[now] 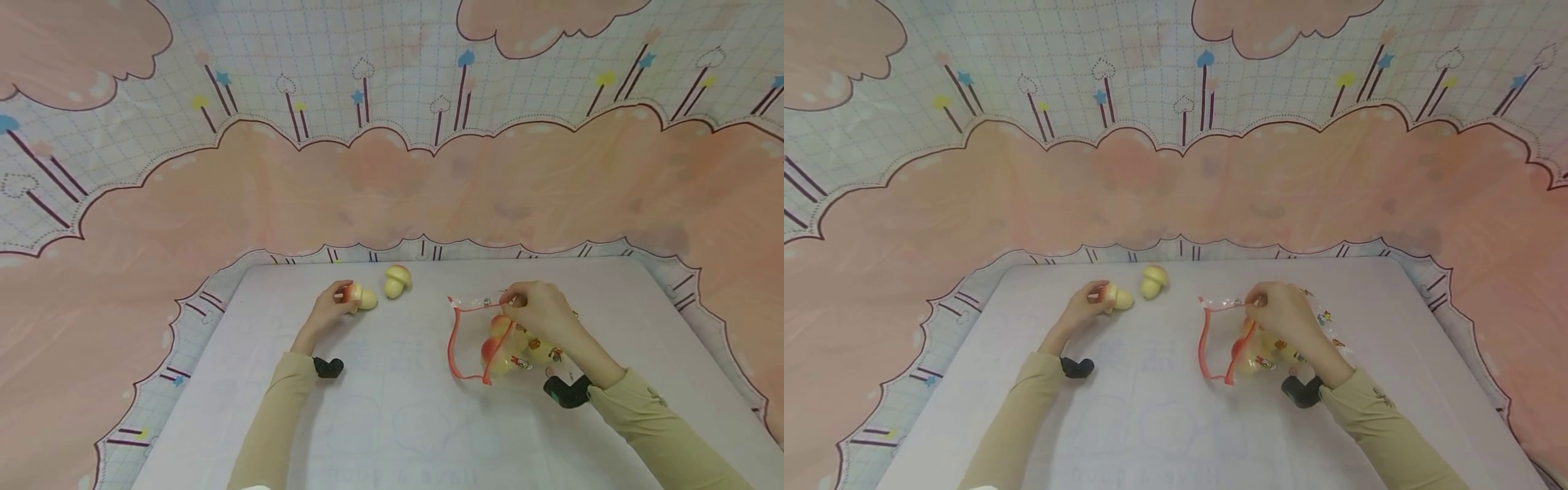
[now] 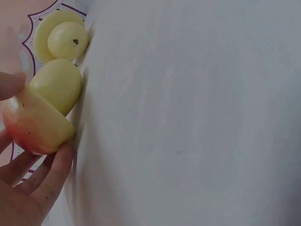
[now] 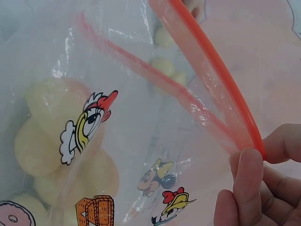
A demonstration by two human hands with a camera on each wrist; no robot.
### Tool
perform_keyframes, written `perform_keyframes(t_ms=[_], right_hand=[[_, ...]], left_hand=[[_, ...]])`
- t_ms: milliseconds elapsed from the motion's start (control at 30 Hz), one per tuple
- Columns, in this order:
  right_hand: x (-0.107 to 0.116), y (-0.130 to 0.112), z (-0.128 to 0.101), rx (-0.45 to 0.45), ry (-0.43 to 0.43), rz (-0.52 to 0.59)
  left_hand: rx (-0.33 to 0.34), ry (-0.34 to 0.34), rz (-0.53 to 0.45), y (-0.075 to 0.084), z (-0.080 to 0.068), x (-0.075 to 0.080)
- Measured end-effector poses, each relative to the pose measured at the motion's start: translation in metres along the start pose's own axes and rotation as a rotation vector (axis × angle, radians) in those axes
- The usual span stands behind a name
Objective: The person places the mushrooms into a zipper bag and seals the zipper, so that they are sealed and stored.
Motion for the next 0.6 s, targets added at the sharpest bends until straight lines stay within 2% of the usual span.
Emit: perform_keyframes(t_ms=[600], right_hand=[[-0.003, 0.001, 0.002, 0.002, 0.0, 0.011]], left_hand=[[0.047, 0.061, -0.043, 0.001, -0.023, -0.006]])
Point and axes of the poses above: each hand's wrist, its own z-axis towards the middle knuckle, its own x-axis out of the back of the hand, y = z × x, the point moved 5 cm from there along z, towards the middle knuckle, and after that the axes turned 2 degrees about z, right-handed, at the moved point
